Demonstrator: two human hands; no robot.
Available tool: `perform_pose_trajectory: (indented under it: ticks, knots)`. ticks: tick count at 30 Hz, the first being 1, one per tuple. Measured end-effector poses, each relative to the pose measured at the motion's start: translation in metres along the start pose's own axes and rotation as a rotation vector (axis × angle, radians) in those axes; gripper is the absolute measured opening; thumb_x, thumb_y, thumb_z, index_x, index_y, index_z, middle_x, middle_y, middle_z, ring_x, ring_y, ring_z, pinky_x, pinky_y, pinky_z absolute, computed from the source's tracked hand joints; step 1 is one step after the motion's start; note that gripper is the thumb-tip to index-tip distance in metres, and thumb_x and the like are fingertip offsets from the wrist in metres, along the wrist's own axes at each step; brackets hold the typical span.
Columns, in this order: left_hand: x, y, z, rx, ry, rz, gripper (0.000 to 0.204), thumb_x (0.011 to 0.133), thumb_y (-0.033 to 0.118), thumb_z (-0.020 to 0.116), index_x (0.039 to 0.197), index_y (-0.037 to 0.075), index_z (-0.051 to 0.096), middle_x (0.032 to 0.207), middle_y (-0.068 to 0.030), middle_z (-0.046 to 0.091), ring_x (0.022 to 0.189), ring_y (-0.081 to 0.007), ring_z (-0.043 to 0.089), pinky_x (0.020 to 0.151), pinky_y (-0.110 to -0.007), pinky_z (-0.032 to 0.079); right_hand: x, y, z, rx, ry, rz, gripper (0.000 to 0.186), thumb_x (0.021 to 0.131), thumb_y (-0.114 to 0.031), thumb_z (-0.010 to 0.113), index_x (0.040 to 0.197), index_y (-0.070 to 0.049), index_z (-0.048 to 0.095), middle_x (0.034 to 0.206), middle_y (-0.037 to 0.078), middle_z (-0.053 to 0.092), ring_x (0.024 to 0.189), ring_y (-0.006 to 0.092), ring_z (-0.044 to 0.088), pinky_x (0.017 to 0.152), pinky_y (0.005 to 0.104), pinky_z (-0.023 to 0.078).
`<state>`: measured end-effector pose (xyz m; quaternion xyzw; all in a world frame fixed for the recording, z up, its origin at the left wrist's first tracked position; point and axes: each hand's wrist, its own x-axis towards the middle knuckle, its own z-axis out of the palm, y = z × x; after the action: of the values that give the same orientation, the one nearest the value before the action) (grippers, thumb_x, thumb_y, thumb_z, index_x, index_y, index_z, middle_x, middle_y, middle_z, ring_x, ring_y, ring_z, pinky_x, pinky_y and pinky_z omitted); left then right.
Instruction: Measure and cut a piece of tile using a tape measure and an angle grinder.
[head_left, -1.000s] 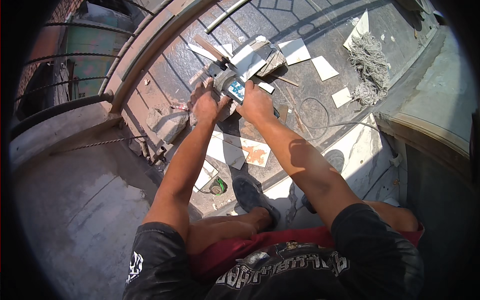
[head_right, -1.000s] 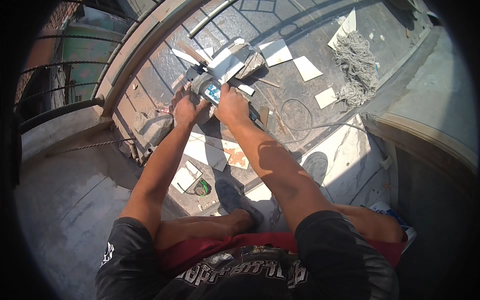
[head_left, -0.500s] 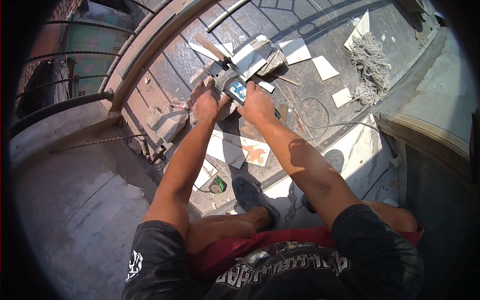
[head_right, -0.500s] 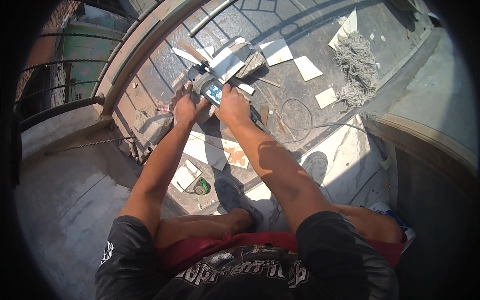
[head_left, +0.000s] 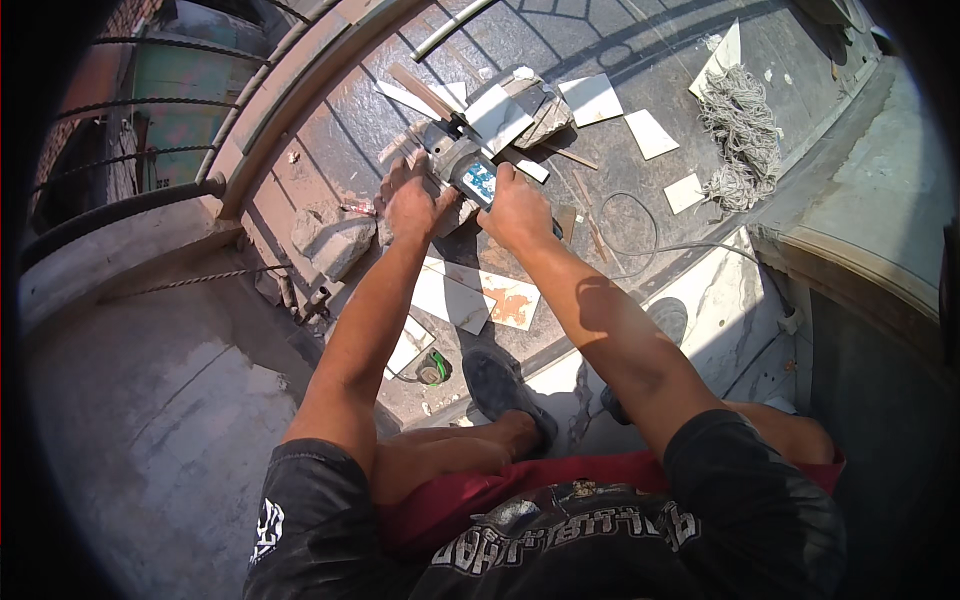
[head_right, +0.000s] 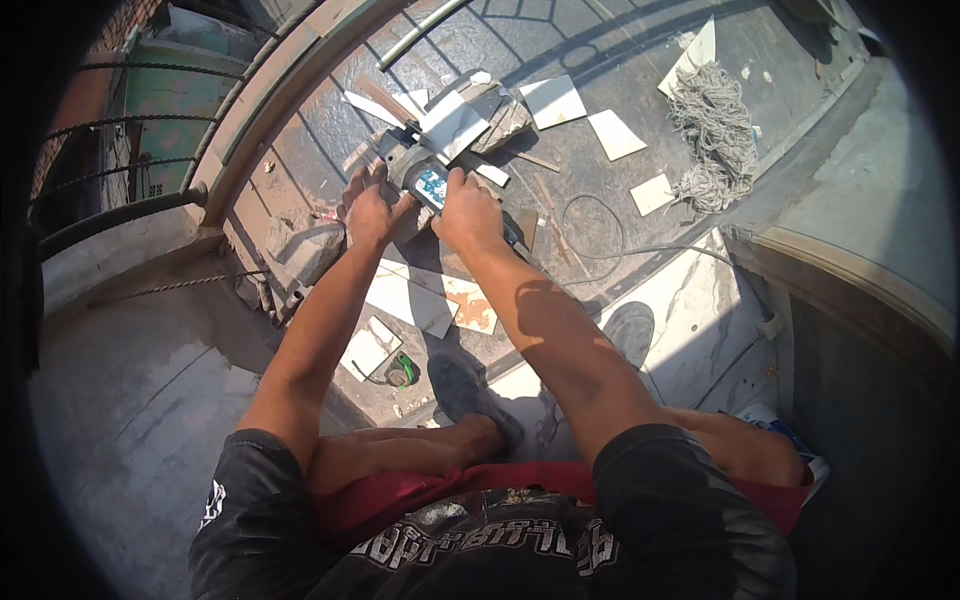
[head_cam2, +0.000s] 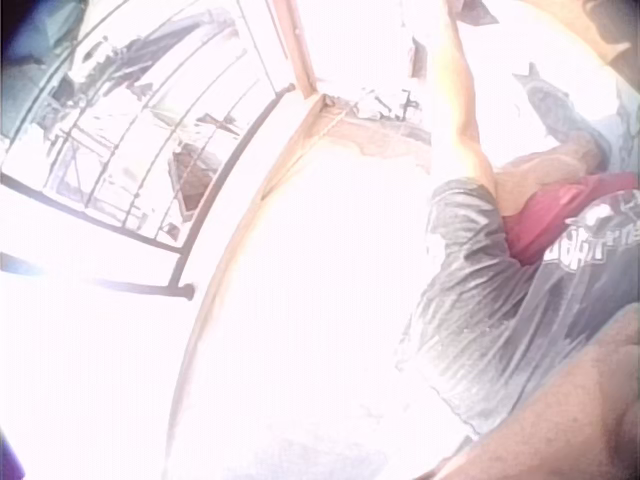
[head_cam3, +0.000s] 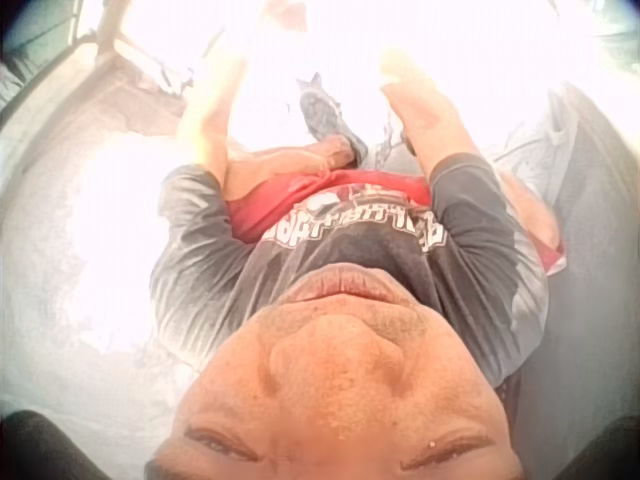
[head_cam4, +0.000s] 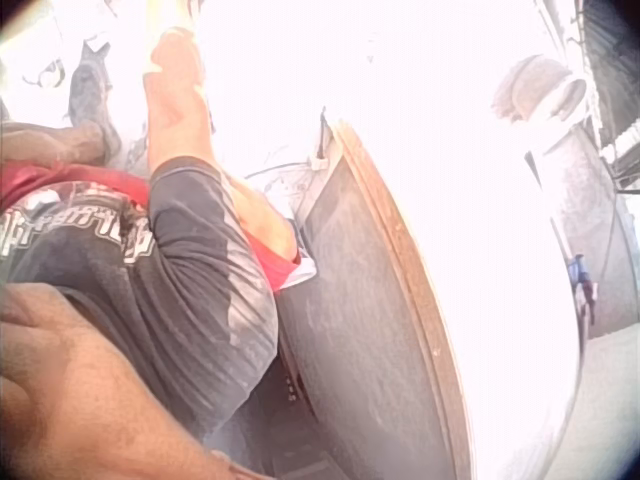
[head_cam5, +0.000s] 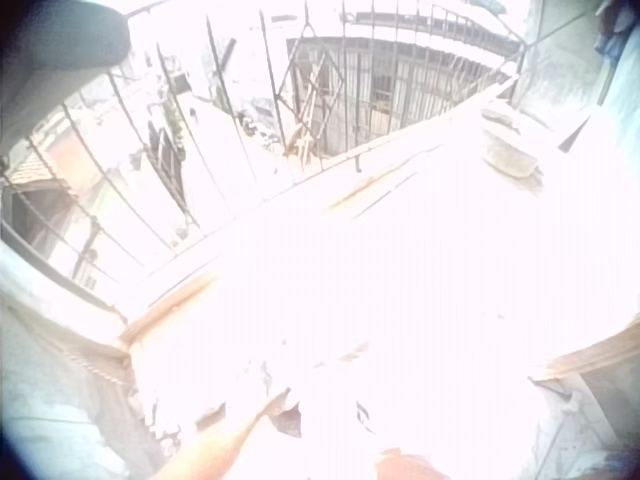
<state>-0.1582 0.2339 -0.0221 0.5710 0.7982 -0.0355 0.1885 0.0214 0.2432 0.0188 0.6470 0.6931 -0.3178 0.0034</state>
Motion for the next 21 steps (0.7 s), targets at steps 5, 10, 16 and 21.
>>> perform_pose_trajectory:
  ticks: [5, 10, 16, 21]
  knots:
    - [-0.0005, -0.0004, -0.0010, 0.016, -0.008, -0.012, 0.090, 0.074, 0.056, 0.081, 0.152, 0.029, 0.044, 0.159, -0.0091, 0.035, 0.144, -0.0352, 0.034, 0.116, -0.055, 0.027, -0.0041, 0.0004, 0.0005, 0.006, 0.006, -0.002, 0.059, 0.077, -0.028, 0.081, 0.116, -0.001, 0.046, 0.112, 0.023, 0.064, 0.103, 0.0396, 0.068, 0.089, 0.0481, 0.056]
    - [-0.0004, 0.0001, -0.0013, 0.008, -0.017, -0.001, 0.089, 0.075, 0.056, 0.079, 0.152, 0.028, 0.045, 0.160, -0.0094, 0.033, 0.143, -0.0372, 0.034, 0.116, -0.055, 0.027, -0.0057, 0.0027, -0.0006, -0.003, -0.004, 0.007, 0.060, 0.078, -0.028, 0.082, 0.116, -0.001, 0.045, 0.112, 0.022, 0.064, 0.102, 0.0398, 0.069, 0.088, 0.0479, 0.057]
    - [-0.0020, 0.0013, -0.0037, -0.003, -0.015, 0.006, 0.089, 0.075, 0.054, 0.080, 0.152, 0.026, 0.045, 0.160, -0.0098, 0.032, 0.142, -0.0396, 0.035, 0.117, -0.056, 0.026, -0.0083, 0.0044, -0.0012, -0.010, -0.016, 0.002, 0.061, 0.078, -0.028, 0.082, 0.116, -0.001, 0.045, 0.112, 0.023, 0.064, 0.103, 0.0401, 0.068, 0.088, 0.0478, 0.057]
    - [-0.0020, 0.0027, -0.0037, 0.012, -0.017, -0.003, 0.091, 0.074, 0.053, 0.081, 0.153, 0.028, 0.044, 0.160, -0.0100, 0.033, 0.142, -0.0396, 0.035, 0.116, -0.055, 0.028, -0.0098, 0.0071, -0.0007, -0.003, -0.007, -0.006, 0.062, 0.077, -0.028, 0.082, 0.118, -0.001, 0.044, 0.114, 0.024, 0.064, 0.107, 0.0401, 0.067, 0.090, 0.0473, 0.056]
